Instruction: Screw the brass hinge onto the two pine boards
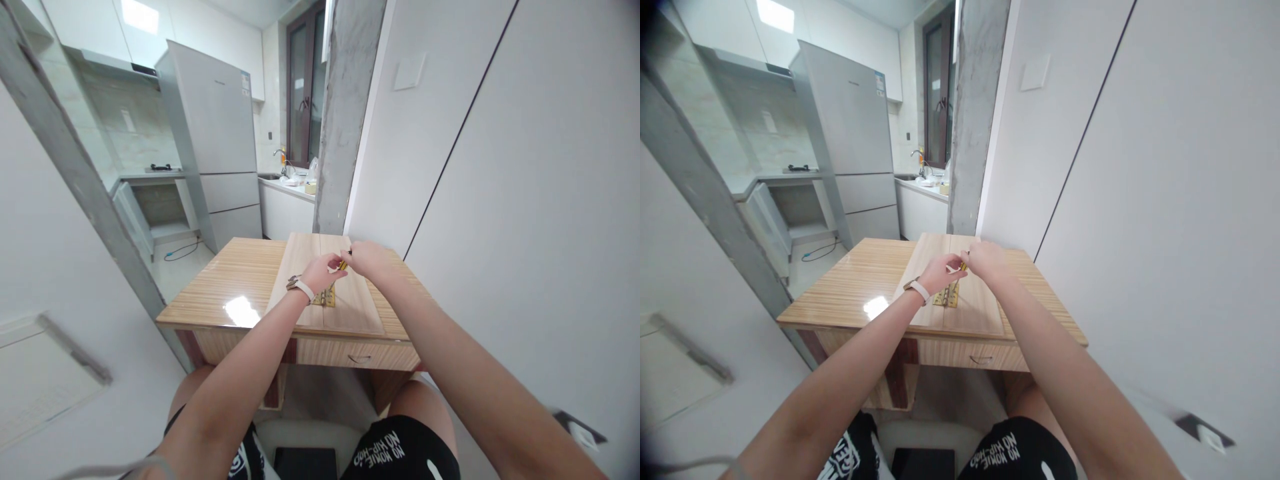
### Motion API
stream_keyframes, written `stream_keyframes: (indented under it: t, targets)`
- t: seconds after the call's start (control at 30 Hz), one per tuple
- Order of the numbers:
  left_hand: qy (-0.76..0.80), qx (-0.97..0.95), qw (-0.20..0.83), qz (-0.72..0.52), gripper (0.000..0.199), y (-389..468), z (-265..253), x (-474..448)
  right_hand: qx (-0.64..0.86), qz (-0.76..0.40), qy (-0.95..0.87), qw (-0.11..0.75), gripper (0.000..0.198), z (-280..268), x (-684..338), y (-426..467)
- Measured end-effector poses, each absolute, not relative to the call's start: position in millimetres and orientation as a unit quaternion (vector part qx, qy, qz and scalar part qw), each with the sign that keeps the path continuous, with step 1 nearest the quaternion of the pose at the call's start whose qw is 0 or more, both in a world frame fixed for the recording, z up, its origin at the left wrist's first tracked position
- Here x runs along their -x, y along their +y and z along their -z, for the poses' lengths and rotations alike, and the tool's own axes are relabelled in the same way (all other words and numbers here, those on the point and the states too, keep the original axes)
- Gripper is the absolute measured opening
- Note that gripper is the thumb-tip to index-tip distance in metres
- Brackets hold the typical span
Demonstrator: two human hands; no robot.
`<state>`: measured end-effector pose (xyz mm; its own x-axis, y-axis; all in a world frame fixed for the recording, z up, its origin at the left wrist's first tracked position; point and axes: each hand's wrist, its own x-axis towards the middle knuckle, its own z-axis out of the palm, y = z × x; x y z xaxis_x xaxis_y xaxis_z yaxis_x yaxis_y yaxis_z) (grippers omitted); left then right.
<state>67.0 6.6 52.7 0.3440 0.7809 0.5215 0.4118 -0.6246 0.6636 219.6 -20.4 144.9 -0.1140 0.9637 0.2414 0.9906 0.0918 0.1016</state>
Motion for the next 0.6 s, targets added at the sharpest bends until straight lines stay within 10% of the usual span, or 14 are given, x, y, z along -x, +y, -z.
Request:
stream_keyframes:
  t: [0.47, 0.6]
  targets:
    - [0.398, -0.783, 0.164, -0.449, 0.020, 0.8, -57.1, -74.7, 0.664, 0.094, -0.739, 0.067, 0.062, -147.8, -208.7, -30.8]
    - [0.390, -0.794, 0.161, -0.438, 0.019, 4.0, -53.5, -74.5, 0.580, 0.060, -0.808, 0.083, 0.037, -150.5, -221.3, -29.7]
